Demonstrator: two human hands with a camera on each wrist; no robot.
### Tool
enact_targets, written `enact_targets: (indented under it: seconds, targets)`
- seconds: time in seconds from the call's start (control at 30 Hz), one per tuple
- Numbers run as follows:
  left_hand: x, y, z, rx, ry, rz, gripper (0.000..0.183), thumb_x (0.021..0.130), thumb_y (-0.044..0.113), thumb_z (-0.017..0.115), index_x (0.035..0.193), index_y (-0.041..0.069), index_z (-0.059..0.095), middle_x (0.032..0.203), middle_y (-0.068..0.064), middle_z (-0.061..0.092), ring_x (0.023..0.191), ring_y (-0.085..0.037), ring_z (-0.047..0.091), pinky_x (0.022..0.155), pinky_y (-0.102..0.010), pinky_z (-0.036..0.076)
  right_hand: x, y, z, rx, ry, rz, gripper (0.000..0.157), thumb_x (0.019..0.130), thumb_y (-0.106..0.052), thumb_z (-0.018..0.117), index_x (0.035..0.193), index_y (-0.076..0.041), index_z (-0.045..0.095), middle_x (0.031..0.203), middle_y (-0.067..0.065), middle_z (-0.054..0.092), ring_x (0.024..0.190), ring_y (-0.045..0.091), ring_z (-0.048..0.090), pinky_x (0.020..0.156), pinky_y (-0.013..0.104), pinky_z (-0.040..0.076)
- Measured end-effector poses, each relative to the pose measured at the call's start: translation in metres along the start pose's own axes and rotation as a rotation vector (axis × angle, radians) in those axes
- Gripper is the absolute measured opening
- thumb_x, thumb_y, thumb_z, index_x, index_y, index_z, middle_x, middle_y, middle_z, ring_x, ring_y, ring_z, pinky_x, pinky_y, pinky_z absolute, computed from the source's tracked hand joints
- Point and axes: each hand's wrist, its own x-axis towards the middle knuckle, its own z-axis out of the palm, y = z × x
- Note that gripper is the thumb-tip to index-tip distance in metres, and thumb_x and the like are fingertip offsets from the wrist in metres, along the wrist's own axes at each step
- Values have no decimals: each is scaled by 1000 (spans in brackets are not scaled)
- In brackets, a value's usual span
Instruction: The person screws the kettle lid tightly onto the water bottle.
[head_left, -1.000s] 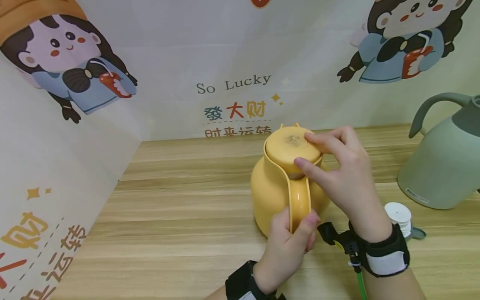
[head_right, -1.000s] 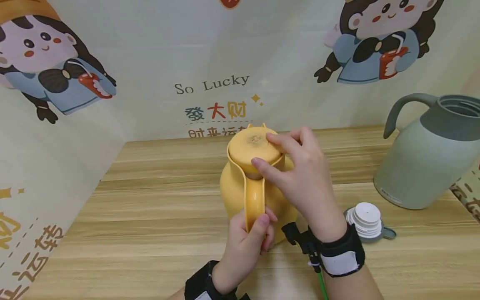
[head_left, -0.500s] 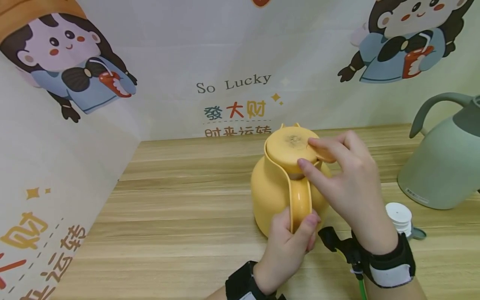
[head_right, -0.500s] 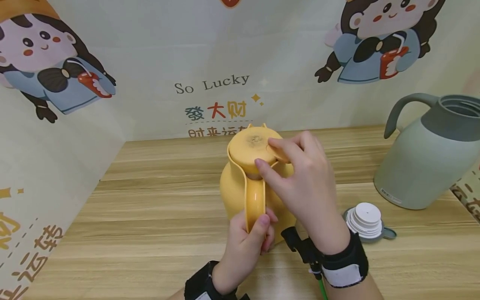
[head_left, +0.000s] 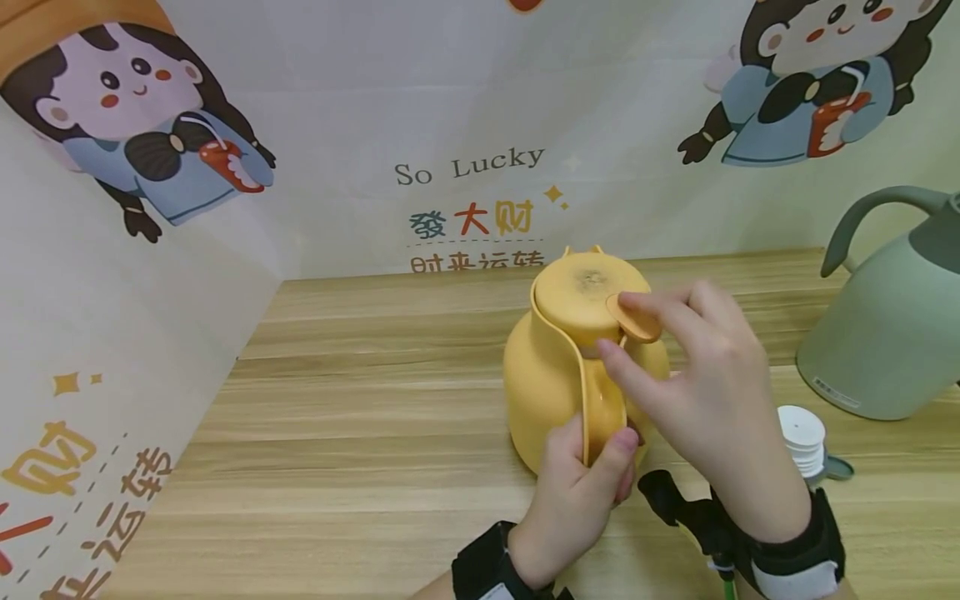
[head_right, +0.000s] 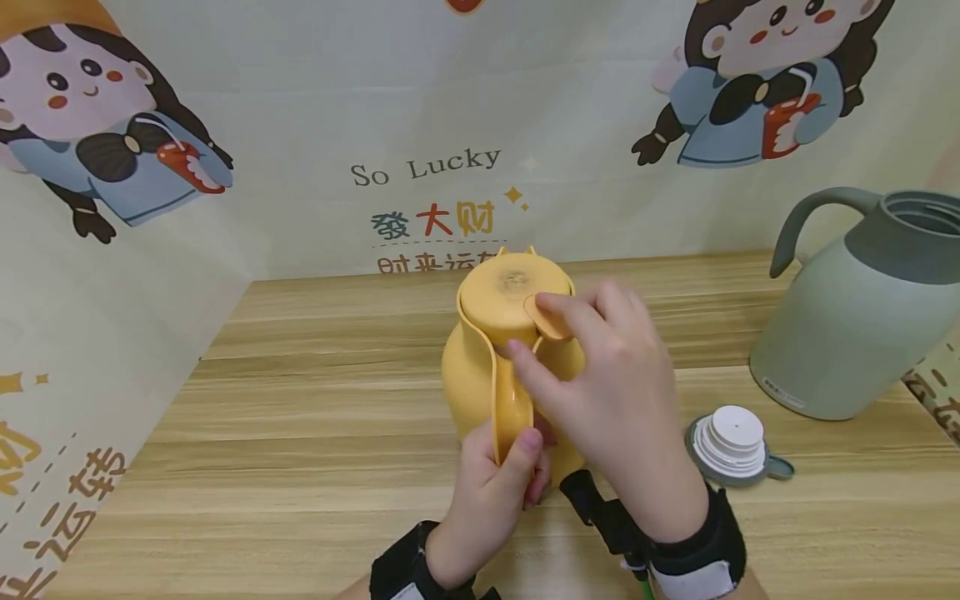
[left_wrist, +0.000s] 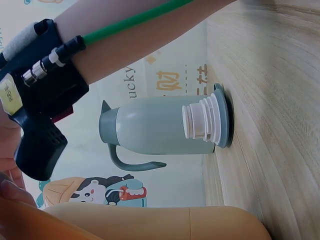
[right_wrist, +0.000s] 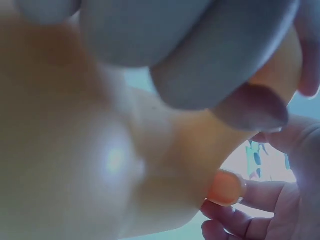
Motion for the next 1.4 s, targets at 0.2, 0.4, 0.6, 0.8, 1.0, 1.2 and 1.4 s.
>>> enact_targets:
  seconds: [0.2, 0.4, 0.6, 0.8, 1.0, 1.2, 1.4]
  targets:
    - [0, 0, 0, 4, -1, -5, 32, 99, 16, 44, 72, 0, 42, 45, -10, 38, 43, -6, 36, 37, -19, 31, -2, -6, -1, 9, -16, -15, 37, 69, -26, 74, 99, -4, 68, 84, 4, 53, 85, 23, 48, 63, 33, 36]
    - [1, 1, 0, 9, -1, -4, 34, 99, 18, 44, 70, 1, 41, 45, -9, 37, 43, -5, 36, 37, -19, 31, -2, -7, -1, 8, -17, -26, 39, 68, -27, 75, 98, -4, 67, 84, 5, 53, 84, 23, 48, 62, 33, 36]
    - [1, 0, 0, -8, -6, -9, 35, 100, 20, 44, 70, 1, 41, 45, -9, 37, 43, -6, 36, 37, -19, 30, -3, -6, -1, 16, -20, -34, 40, 65, -25, 78, 98, -5, 68, 83, 4, 52, 83, 22, 47, 61, 31, 35]
    - [1, 0, 0, -11, -2, -6, 35, 100, 20, 44, 71, 0, 40, 44, -9, 36, 42, -5, 35, 36, -19, 30, -3, -6, -1, 25, -20, -41, 40, 65, -23, 78, 98, -4, 68, 83, 4, 52, 82, 22, 47, 61, 30, 34]
    - [1, 1, 0, -11, -7, -5, 35, 100, 18, 43, 70, 1, 41, 44, -9, 36, 42, -5, 35, 36, -20, 30, -5, -10, -3, -15, -86, 5, 51, 69, -40, 76, 104, -5, 65, 88, 4, 49, 80, 18, 46, 57, 29, 34]
    - [2, 2, 0, -13, -9, -7, 35, 100, 18, 43, 69, 1, 41, 44, -9, 37, 42, -5, 35, 36, -20, 30, -3, -9, -2, -7, -146, 40, 64, 67, -39, 77, 118, -7, 56, 94, 7, 47, 85, 20, 43, 63, 33, 35]
    - [2, 2, 1, -15, -8, -5, 38, 100, 21, 43, 68, 1, 42, 44, -10, 37, 42, -7, 36, 37, -21, 31, 1, -3, 3, 72, -147, 69, 79, 65, -32, 80, 132, -12, 43, 101, 9, 43, 93, 23, 35, 69, 35, 29]
